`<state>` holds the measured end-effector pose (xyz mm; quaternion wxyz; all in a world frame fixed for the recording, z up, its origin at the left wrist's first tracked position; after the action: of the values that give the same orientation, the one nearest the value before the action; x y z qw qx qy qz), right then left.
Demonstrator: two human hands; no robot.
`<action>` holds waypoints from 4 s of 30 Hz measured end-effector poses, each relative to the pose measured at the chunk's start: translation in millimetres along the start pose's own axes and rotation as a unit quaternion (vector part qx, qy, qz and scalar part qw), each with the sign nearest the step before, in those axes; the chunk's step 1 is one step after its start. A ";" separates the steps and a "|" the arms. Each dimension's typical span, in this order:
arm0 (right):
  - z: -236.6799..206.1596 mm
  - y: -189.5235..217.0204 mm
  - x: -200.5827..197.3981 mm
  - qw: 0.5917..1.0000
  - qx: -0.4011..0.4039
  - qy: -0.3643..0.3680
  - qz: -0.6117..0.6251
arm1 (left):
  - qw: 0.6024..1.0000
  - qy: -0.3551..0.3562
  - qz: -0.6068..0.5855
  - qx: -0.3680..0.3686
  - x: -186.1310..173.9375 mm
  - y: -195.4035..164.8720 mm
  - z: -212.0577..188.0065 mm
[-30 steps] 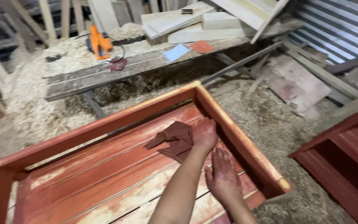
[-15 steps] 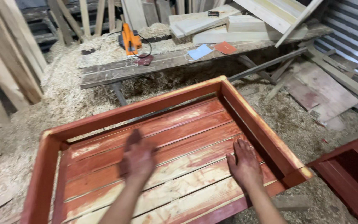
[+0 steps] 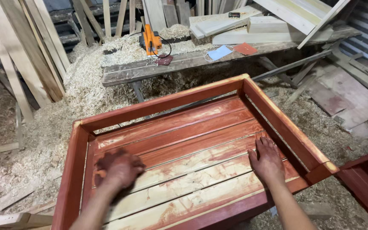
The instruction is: The person applies reddish-brown stain to a wooden slatted tray using a cloth. They repeatedly dip the cloth into a container of stain and wipe the surface and edges of the tray, gradually covering more area.
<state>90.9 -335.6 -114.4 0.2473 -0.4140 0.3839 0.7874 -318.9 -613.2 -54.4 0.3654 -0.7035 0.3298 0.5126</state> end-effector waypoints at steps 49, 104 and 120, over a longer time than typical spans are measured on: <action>12.5 -41.2 -23.0 0.998 -0.029 0.040 0.027 | 0.988 -0.028 -0.078 0.130 49.5 -157.0 76.5; 14.0 -46.8 -24.2 1.000 -0.010 0.005 0.019 | 0.942 -0.285 -0.124 0.130 78.1 -474.5 170.4; -6.1 11.7 1.1 0.997 -0.020 -0.005 -0.075 | 0.948 -0.286 -0.092 0.109 67.8 -159.5 66.7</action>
<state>84.8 -347.2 -112.8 0.2996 -0.4427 0.3349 0.7760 -199.8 -480.2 -105.5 0.5639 -0.5111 0.1992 0.6173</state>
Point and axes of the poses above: each hand's wrist, its own z-axis towards the middle knuckle, its own x-axis out of the palm, y = z × x, the point moved 1 cm from there along z, towards the middle knuckle, and after that the axes turned 9 degrees about z, right-handed, at the moved point
